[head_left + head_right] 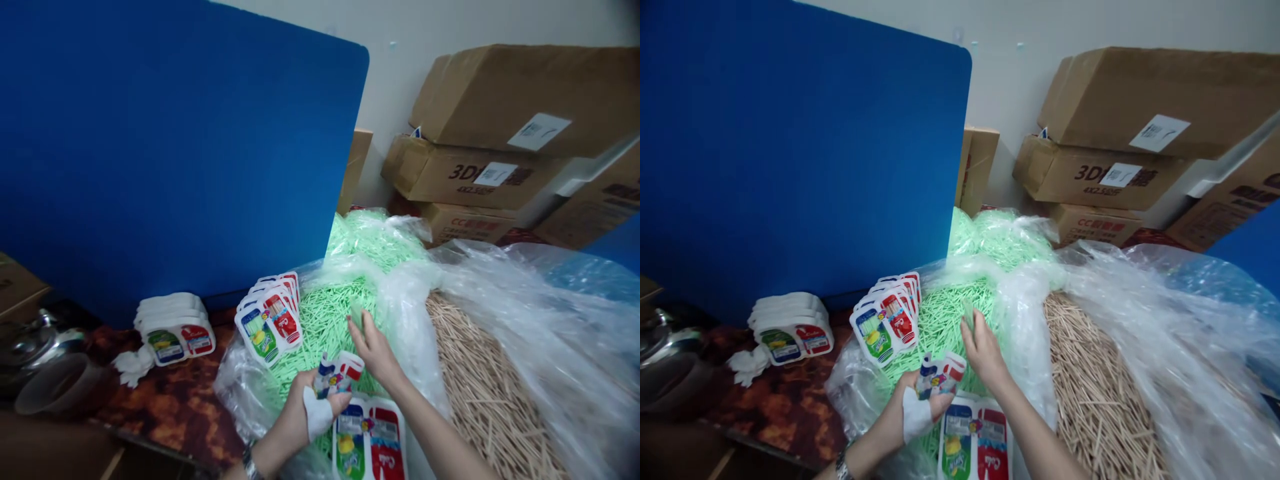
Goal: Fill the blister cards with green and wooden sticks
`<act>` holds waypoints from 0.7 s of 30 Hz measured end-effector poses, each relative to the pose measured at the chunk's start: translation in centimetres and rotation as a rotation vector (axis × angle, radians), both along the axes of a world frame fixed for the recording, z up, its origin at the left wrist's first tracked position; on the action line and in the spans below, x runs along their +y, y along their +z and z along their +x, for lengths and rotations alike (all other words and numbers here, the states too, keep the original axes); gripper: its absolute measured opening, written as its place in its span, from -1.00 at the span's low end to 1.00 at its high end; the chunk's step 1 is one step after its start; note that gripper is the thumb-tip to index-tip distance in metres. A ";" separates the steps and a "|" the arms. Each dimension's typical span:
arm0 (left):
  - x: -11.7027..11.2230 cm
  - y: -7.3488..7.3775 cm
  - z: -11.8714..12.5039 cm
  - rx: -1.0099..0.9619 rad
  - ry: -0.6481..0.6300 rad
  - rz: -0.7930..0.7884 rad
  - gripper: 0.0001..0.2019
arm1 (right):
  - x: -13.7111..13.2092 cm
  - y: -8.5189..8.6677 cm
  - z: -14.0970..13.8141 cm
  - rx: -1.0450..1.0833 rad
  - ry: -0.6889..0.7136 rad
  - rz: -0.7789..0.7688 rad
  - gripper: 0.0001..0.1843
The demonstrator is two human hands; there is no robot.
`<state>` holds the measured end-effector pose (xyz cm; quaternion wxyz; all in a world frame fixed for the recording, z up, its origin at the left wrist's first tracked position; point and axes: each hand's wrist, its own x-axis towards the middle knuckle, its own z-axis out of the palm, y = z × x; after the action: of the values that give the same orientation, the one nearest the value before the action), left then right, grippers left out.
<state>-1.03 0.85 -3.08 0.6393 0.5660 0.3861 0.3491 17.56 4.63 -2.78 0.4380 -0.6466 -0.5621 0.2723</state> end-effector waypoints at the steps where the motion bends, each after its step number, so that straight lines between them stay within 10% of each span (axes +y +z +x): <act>1: 0.0 0.1 0.1 0.006 0.000 -0.011 -0.86 | -0.2 0.1 0.2 -0.026 0.011 0.018 -0.42; 7: 0.3 0.7 1.1 -0.001 0.008 -0.127 -0.76 | -3.6 2.4 0.1 0.412 0.254 -0.070 -0.43; 11: 0.2 0.6 2.1 0.060 -0.024 -0.146 -0.74 | -6.6 4.2 0.4 0.213 0.279 -0.007 -0.59; 16: -0.1 -0.1 3.4 0.177 -0.027 -0.124 -0.74 | -9.2 4.6 8.3 -0.072 -0.066 0.020 -0.66; 21: -1.3 0.3 5.2 0.143 0.014 -0.156 -0.76 | -11.8 2.4 18.2 -0.550 -0.396 -0.365 -0.69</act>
<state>4.16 -0.44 -2.83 0.6498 0.5351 0.4606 0.2813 35.72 -7.20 -0.42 0.1926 -0.8589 -0.4650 0.0945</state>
